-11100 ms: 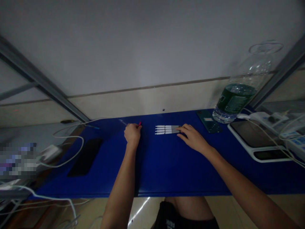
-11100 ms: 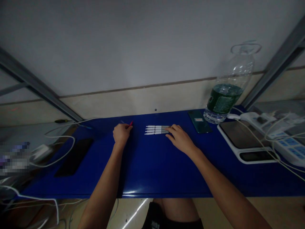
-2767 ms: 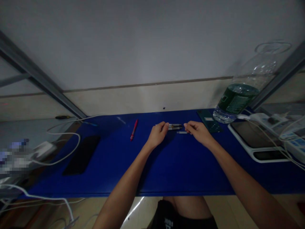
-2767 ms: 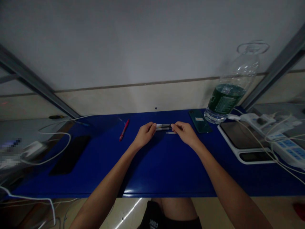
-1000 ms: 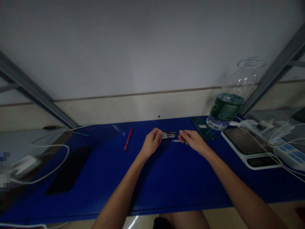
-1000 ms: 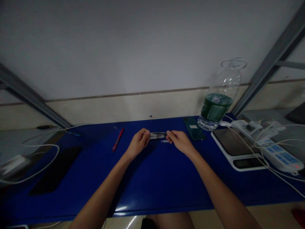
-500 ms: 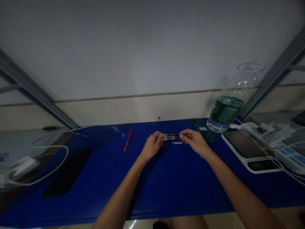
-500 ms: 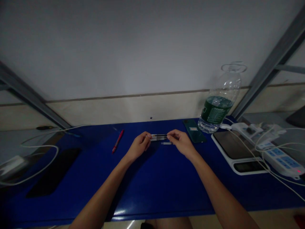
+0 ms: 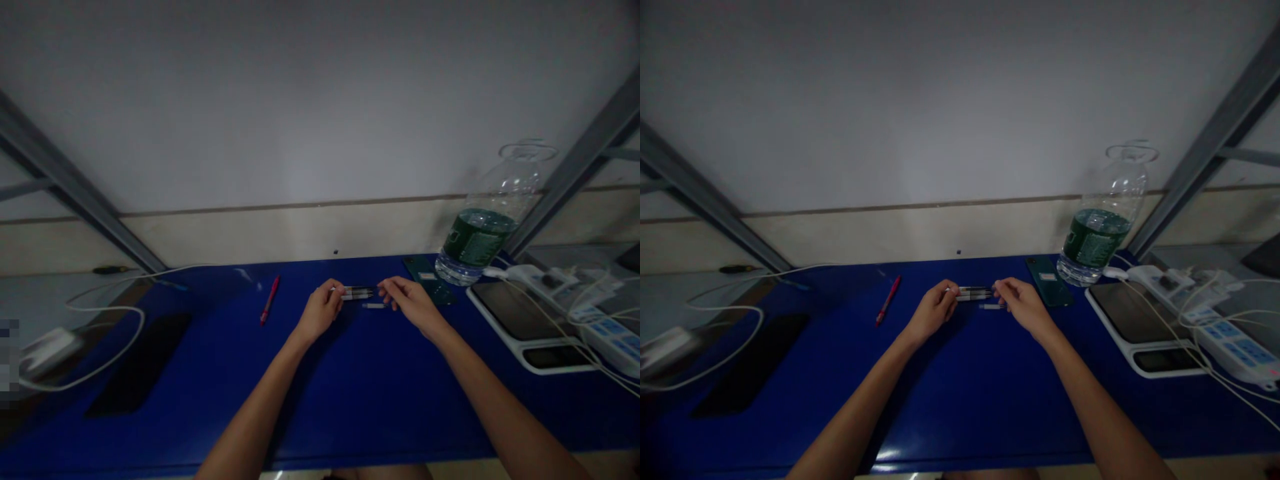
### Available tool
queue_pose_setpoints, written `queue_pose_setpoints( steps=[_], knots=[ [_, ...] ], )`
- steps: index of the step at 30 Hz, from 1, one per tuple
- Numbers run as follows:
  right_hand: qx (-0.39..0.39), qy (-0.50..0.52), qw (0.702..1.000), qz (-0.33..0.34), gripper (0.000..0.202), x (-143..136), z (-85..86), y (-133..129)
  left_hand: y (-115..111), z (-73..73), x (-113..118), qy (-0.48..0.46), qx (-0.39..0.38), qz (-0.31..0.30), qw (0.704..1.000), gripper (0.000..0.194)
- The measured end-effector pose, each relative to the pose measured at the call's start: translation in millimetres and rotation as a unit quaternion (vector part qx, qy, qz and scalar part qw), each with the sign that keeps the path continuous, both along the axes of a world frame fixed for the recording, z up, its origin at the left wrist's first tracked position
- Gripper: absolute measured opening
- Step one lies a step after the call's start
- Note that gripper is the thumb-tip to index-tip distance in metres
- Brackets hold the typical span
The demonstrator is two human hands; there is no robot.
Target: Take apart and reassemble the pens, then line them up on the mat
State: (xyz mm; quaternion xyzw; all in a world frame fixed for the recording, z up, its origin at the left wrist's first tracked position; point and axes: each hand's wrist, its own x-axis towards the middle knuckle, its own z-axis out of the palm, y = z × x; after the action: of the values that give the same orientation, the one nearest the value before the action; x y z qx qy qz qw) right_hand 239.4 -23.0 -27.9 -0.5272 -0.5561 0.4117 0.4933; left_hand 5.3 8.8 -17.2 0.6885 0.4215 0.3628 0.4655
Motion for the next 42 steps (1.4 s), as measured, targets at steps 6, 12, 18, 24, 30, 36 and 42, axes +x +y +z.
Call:
queue_pose_setpoints(
  steps=[6,12,18,24,30,36,42],
  knots=[
    [-0.01,-0.033,0.999,0.009,0.048,0.5,2.4,-1.6,-0.5,-0.7,-0.1,0.007,0.005,0.002,1.0,0.033],
    [-0.015,-0.01,1.0,0.011,0.034,1.3,-0.2,-0.9,-0.4,-2.7,0.0,0.018,0.009,0.007,1.0,0.034],
    [-0.005,0.013,1.0,0.001,0.026,-0.4,1.6,-1.6,-1.8,-2.1,1.3,0.032,0.005,0.002,0.999,0.035],
    [0.007,0.034,0.999,-0.017,0.027,-1.4,6.3,-2.1,-4.3,5.7,-1.2,0.109,0.057,-0.024,0.992,0.039],
    [0.011,0.039,0.999,-0.035,0.026,0.6,6.8,-1.6,-10.0,23.5,-7.2,0.227,0.161,-0.104,0.955,0.035],
    [0.021,0.035,0.999,-0.005,0.024,1.7,10.1,-2.6,-10.3,23.8,-7.4,0.324,0.222,-0.111,0.913,0.032],
    [0.033,0.023,0.999,-0.008,0.024,6.7,6.6,-2.2,-17.3,24.5,-1.9,0.406,0.241,-0.105,0.876,0.038]
  ],
)
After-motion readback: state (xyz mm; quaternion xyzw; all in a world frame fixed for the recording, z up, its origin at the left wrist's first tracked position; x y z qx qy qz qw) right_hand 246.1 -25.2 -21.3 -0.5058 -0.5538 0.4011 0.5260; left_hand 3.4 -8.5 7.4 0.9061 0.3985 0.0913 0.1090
